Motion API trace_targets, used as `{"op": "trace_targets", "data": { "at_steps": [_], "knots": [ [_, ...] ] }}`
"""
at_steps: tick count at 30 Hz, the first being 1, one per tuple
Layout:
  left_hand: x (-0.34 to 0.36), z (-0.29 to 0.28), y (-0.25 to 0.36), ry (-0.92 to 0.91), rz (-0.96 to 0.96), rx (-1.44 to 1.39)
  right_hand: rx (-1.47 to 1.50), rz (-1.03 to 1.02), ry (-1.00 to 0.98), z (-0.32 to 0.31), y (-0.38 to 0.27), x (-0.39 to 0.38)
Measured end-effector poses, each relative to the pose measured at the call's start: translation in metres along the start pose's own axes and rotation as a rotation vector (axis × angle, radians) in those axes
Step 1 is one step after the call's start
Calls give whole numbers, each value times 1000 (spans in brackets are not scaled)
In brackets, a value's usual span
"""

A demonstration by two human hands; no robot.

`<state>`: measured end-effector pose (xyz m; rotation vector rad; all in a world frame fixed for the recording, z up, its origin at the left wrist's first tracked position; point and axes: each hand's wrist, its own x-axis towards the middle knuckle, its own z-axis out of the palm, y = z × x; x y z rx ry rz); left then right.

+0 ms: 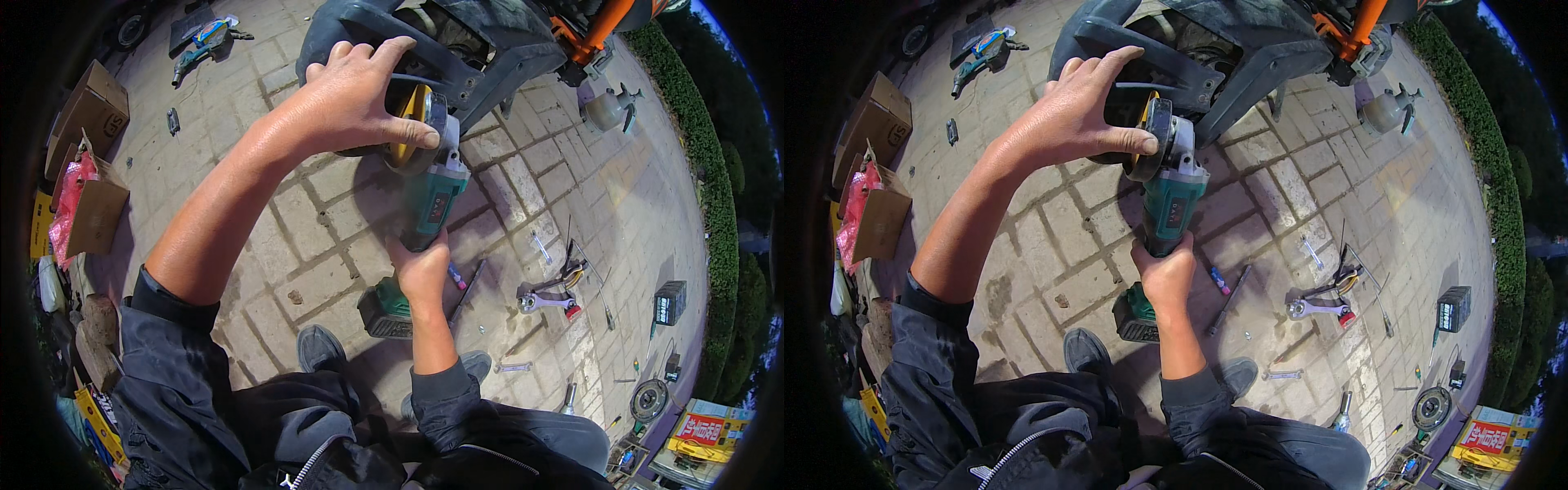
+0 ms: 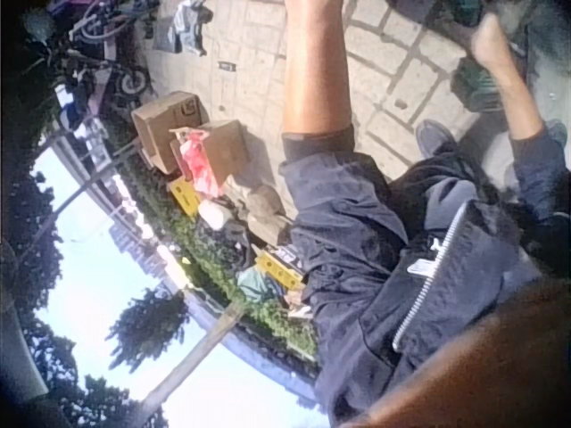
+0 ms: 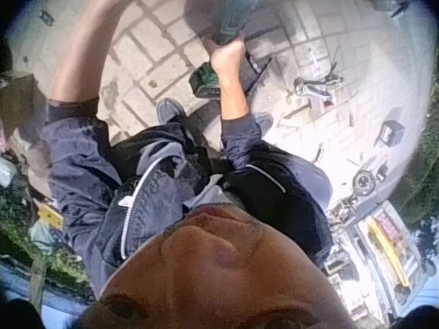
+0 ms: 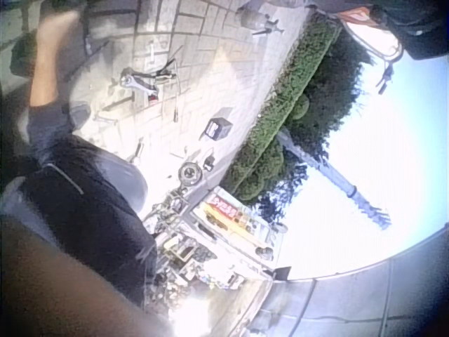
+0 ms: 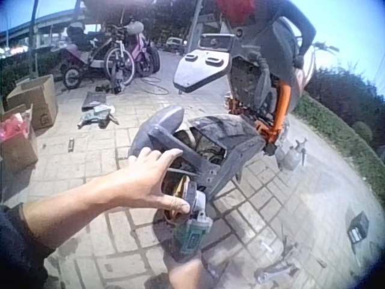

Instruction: The person uses an angle grinder to trim or smooth the plastic fender of a motorcycle by hand.

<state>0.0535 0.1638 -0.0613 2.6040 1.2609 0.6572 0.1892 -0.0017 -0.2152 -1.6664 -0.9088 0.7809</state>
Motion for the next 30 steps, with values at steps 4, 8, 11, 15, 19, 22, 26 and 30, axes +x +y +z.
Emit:
{"op": "trace_targets", "data": {
  "at_steps": [4,8,11,15,19,22,26,30],
  "knots": [
    [0,-1,2,-15,-7,3,18,-31,8,0,4,1],
    [0,-3,2,-19,-13,17,22,-62,7,1,2,0],
    [0,-2,0,-15,-5,8,36,-43,4,2,1,-1],
    [0,-1,1,-22,-10,9,3,-64,20,-1,-1,0],
    [0,-3,0,-25,-14,0,-10,-43,7,-1,3,2],
    [0,-4,0,-37,-13,-11,0,-50,17,-1,6,2],
    [0,-3,0,-15,-2,-16,-17,-49,26,-2,1,0],
    [2,-5,0,-47,-21,-59,-37,-9,23,-7,-3,-6]
  ]
}}
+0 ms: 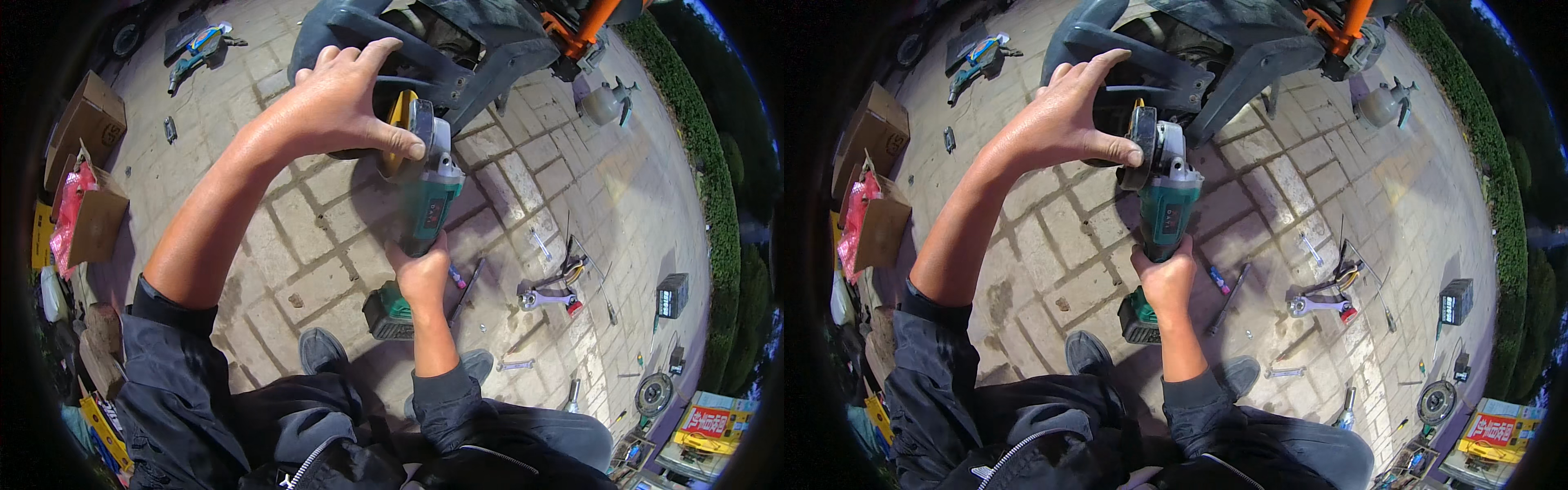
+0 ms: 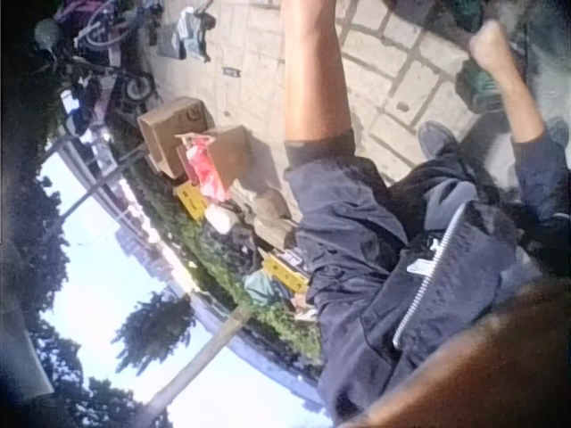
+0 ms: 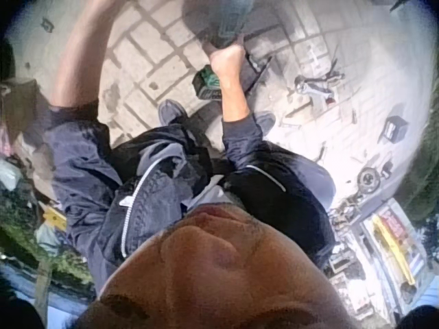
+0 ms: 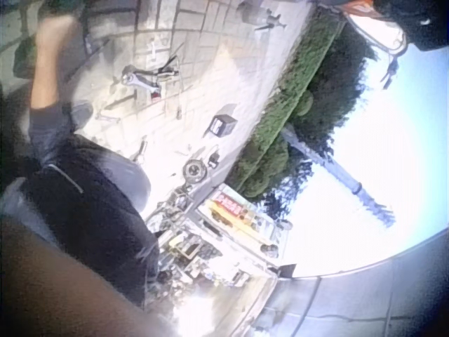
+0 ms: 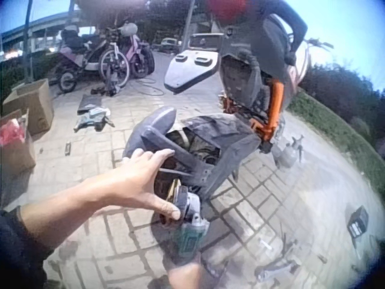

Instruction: The person uses an angle grinder to trim or smooth the plastic fender of a motorcycle by hand.

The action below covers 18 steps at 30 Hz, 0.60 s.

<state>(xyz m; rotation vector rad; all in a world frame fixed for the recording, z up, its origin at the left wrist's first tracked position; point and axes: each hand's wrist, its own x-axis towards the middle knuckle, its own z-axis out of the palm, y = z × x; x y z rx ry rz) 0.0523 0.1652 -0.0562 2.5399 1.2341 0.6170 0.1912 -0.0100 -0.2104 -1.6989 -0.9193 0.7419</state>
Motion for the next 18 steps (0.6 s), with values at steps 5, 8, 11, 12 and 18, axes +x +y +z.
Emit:
{"op": "trace_targets", "data": {
  "at_steps": [5,8,11,12,18],
  "knots": [
    [0,2,-1,20,10,36,13,79,37,0,-1,-6],
    [1,2,3,11,-10,23,26,104,46,-1,-2,-7],
    [1,3,4,9,-18,42,15,93,36,-1,2,-5],
    [1,3,4,9,-13,45,6,88,32,0,4,-5],
    [1,3,2,6,-1,35,26,96,18,2,4,-2]
  ]
}}
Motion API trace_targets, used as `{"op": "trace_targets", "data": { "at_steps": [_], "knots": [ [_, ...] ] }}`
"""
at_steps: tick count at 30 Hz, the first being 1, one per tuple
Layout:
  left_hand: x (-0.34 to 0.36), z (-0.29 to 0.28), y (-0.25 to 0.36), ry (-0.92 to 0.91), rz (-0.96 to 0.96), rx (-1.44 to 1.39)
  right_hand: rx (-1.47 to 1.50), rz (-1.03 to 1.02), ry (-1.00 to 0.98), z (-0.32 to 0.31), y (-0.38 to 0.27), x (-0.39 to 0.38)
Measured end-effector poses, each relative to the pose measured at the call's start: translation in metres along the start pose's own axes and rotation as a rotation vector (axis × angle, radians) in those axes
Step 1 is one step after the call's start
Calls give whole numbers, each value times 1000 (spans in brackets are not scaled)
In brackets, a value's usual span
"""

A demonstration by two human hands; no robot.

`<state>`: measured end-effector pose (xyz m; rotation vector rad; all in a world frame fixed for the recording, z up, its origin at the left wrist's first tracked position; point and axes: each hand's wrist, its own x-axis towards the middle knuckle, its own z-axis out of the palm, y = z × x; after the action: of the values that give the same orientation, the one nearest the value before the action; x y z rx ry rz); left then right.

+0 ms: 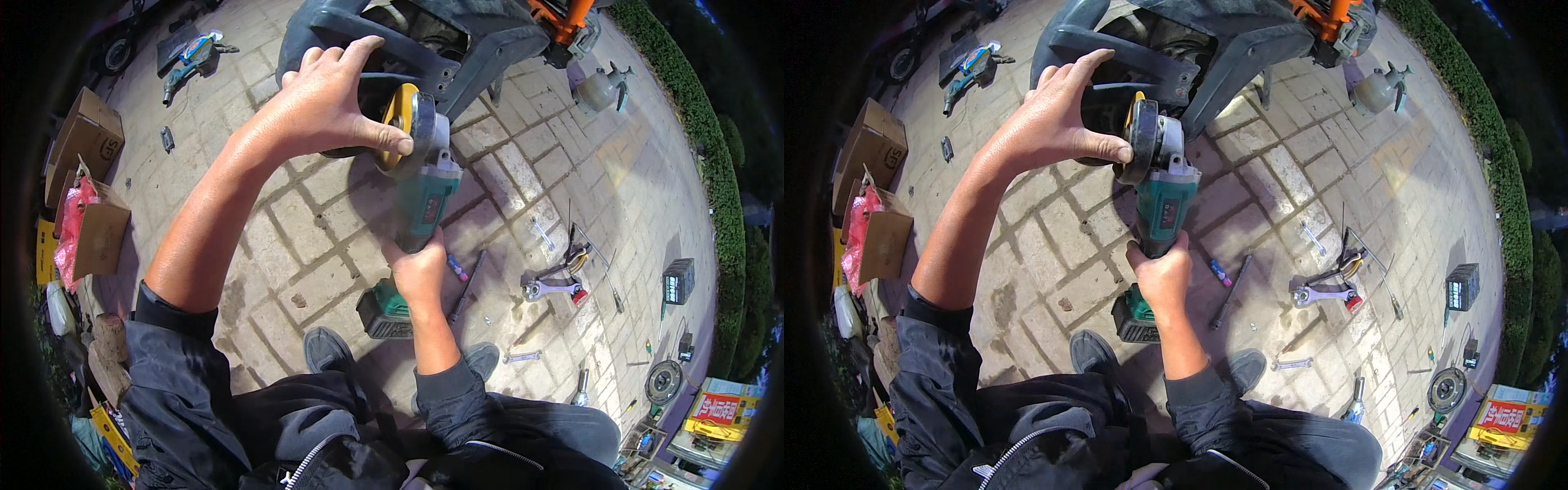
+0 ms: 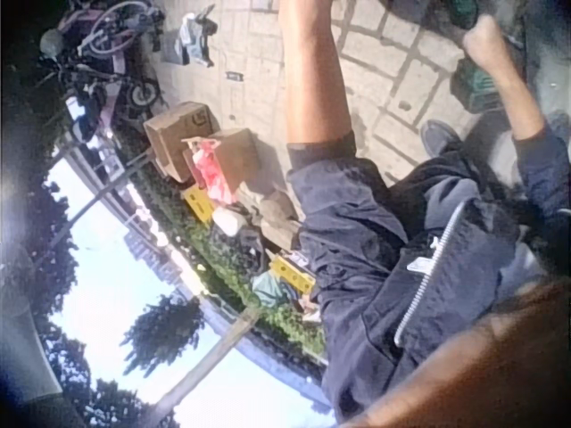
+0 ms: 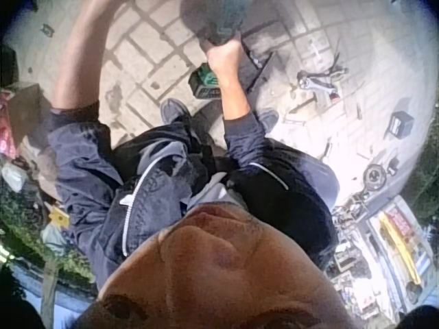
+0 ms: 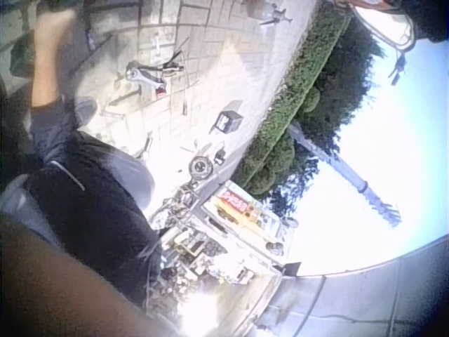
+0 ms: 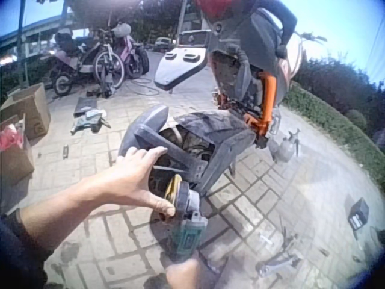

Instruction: The person uses an angle grinder to trim or smooth the plastic fender of a motorcycle by hand.

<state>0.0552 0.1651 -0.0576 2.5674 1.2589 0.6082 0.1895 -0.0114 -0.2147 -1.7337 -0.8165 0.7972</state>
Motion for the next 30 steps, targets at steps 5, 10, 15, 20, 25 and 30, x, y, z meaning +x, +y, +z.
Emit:
{"op": "trace_targets", "data": {
  "at_steps": [5,10,15,20,25,30],
  "knots": [
    [-2,1,-1,20,4,14,24,-31,4,3,-3,2],
    [-1,2,3,31,-19,11,17,-54,13,1,-8,3],
    [-1,6,2,47,-22,33,16,-20,10,2,-5,1],
    [-2,7,3,60,-19,42,28,-38,12,2,-2,0],
    [-1,5,4,36,-29,55,19,-29,1,-1,1,-1],
    [-1,7,3,61,-18,47,34,-40,-1,2,3,2]
  ]
}}
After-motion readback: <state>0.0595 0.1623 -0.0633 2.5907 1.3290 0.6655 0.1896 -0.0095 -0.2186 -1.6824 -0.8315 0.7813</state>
